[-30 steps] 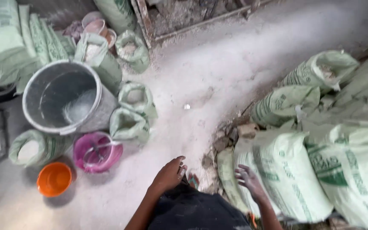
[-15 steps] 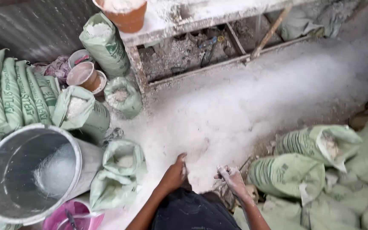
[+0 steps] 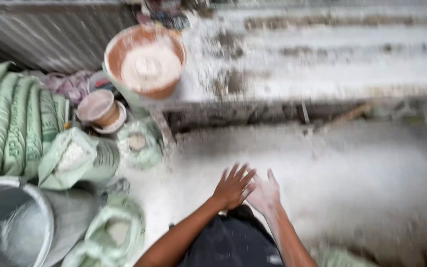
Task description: Cleaning and applying a release agent to a molding cast in a gypsum workshop.
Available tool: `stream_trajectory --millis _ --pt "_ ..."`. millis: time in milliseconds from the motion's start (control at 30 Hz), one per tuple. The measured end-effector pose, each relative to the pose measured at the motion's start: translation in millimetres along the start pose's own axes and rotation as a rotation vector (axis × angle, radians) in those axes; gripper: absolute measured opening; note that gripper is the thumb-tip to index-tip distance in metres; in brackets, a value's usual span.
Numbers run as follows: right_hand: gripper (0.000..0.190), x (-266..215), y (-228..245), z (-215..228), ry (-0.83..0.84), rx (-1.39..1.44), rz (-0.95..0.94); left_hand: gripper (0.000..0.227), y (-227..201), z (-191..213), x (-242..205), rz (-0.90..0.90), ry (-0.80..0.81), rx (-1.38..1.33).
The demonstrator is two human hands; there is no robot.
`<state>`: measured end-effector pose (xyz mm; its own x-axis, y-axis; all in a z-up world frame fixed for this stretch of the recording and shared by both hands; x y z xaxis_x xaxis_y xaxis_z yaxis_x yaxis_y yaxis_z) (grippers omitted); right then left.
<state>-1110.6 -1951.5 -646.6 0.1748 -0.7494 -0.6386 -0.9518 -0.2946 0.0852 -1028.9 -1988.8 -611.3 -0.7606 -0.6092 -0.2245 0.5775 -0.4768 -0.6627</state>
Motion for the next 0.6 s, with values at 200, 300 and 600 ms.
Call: stream_trajectory --millis 200,300,600 --pt "0.066 75 181 -75 -0.035 -0.641 0.053 0.068 115 70 100 0.253 0.019 -0.424" --pt "0.058 138 255 -104 -0.029 -0.751 0.104 0.065 96 248 119 0.184 -0.249 -0.507" --pt "0.052 288 270 -201 -0.144 -1.340 0.206 0.043 430 518 181 0.429 -0.935 -0.799"
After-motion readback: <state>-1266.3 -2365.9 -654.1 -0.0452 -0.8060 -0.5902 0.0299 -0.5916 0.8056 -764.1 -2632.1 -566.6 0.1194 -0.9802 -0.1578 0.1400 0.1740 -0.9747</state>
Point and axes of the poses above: each hand's wrist, its own x-axis towards the middle knuckle, its own z-axis out of the back of the hand, y = z × x, the point moved 8 cm from there along x, towards the middle knuckle, and after that the axes turned 2 degrees about -z, right-handed, at the moved point
